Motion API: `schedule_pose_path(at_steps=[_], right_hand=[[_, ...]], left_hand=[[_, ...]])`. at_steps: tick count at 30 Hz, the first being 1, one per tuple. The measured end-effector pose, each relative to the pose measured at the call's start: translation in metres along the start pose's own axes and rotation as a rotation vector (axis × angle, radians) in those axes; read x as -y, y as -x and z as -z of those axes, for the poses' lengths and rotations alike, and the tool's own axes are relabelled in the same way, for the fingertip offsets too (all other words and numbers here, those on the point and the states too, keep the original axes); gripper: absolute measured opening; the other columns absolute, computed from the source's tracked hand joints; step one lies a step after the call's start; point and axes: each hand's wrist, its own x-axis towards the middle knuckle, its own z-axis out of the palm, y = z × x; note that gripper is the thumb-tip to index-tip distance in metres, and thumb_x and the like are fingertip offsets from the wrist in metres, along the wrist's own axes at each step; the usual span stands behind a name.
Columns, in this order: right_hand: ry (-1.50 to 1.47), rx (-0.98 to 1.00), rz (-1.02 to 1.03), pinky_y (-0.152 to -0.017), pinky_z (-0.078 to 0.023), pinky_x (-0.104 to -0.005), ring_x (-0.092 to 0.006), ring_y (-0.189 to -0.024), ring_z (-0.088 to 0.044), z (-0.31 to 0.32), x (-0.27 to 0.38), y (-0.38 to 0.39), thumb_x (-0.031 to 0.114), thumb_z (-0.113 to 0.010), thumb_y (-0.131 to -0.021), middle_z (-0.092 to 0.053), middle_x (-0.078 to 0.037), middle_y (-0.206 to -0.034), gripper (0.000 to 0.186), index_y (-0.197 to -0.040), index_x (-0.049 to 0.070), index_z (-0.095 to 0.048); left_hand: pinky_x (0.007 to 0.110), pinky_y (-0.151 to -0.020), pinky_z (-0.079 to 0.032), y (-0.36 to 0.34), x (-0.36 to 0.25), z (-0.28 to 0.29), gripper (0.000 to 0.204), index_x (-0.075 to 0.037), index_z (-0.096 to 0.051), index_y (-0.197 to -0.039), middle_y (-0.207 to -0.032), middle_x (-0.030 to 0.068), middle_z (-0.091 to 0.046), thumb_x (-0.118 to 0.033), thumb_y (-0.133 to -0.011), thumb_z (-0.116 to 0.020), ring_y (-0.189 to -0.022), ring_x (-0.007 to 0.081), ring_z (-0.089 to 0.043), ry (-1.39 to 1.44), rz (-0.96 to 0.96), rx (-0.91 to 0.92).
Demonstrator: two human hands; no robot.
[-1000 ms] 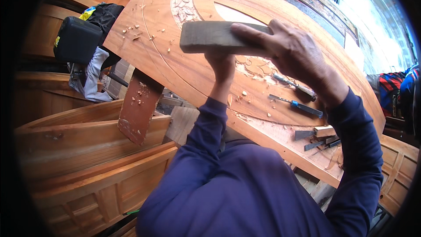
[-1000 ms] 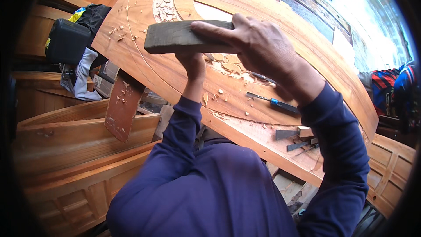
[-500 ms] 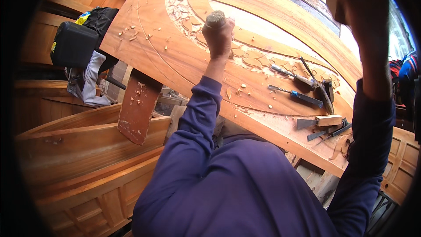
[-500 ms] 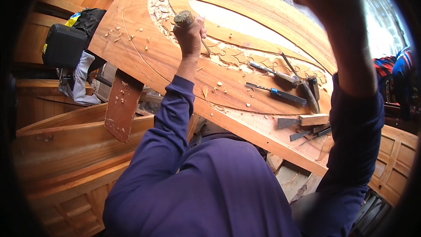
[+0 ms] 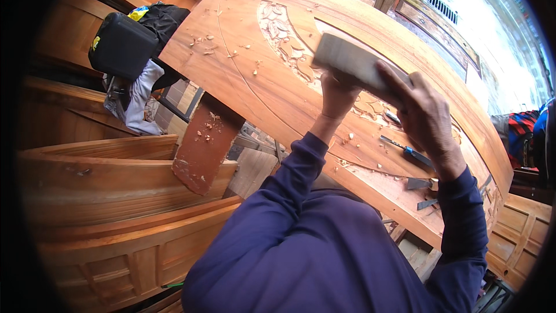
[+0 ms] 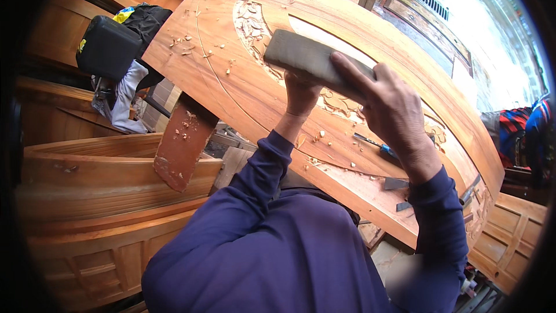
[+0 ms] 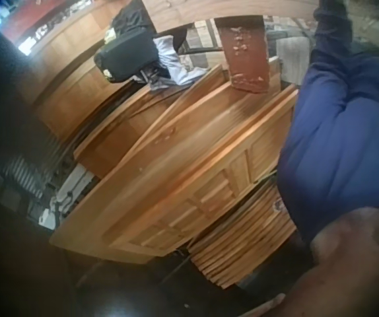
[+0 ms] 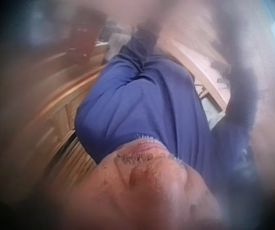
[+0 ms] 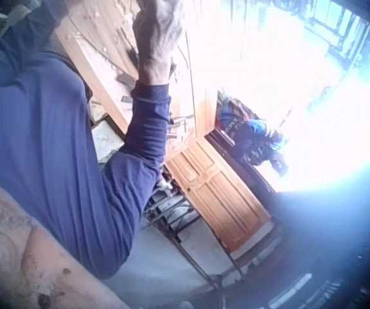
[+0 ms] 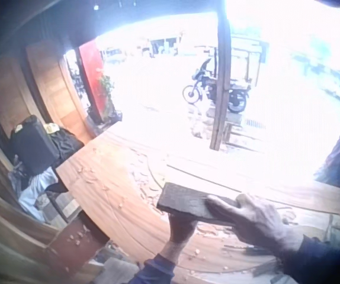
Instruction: The person carves a decorative floral design into a large wooden panel using a chisel and a wooden mallet. The person repeatedly strikes the chisel with the mallet to remove wood shavings and define the petals and leaves of the pattern.
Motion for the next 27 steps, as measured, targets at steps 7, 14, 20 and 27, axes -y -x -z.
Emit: schedule_pose_path(at_steps=[7,14,20,27], right_hand=[[-0.283,-0.263,-0.284,-0.083,-0.060,-0.0415,-0.0341,-0.098,-0.074,-0.005,-0.006,0.038,-0.002,-0.078,-0.081,-0.072,-0.018,-0.118,0.086,-0.158,0.023,-0.050],[-0.386,-0.438,-0.370,-0.110,-0.047,-0.0340,-0.0196,-0.131,-0.061,0.017,-0.013,0.059,0.000,-0.083,-0.082,-0.063,-0.013,-0.146,0.084,-0.157,0.007,-0.045],[-0.164,-0.428,-0.350,-0.094,-0.053,-0.0336,-0.0186,-0.102,-0.069,0.052,-0.012,0.034,0.016,-0.083,-0.088,-0.072,-0.012,-0.119,0.063,-0.145,0.005,-0.057],[-0.248,-0.624,-0.270,-0.086,-0.058,-0.0393,-0.0277,-0.092,-0.071,0.083,-0.018,0.006,0.007,-0.083,-0.081,-0.071,-0.011,-0.111,0.067,-0.142,0.022,-0.058]], left_hand=[[0.031,-0.059,-0.054,-0.054,0.034,-0.011,0.010,-0.002,-0.067,-0.090,-0.075,0.0041,-0.070,-0.005,-0.087,-0.076,-0.064,0.0128,-0.066,0.350,0.404,0.001],[0.025,-0.046,-0.042,-0.010,0.025,0.011,0.021,-0.007,-0.057,-0.073,-0.059,-0.0022,-0.055,-0.003,-0.089,-0.070,-0.049,0.0084,-0.052,0.290,0.104,-0.059],[0.027,-0.043,-0.042,-0.018,0.010,0.012,0.020,-0.006,-0.058,-0.075,-0.058,-0.0006,-0.054,0.000,-0.090,-0.069,-0.046,0.0091,-0.053,0.341,0.257,0.042],[0.025,-0.048,-0.044,-0.013,0.028,0.008,0.016,-0.005,-0.061,-0.079,-0.069,0.0017,-0.063,-0.001,-0.091,-0.071,-0.053,0.0080,-0.057,0.152,0.069,0.147]])
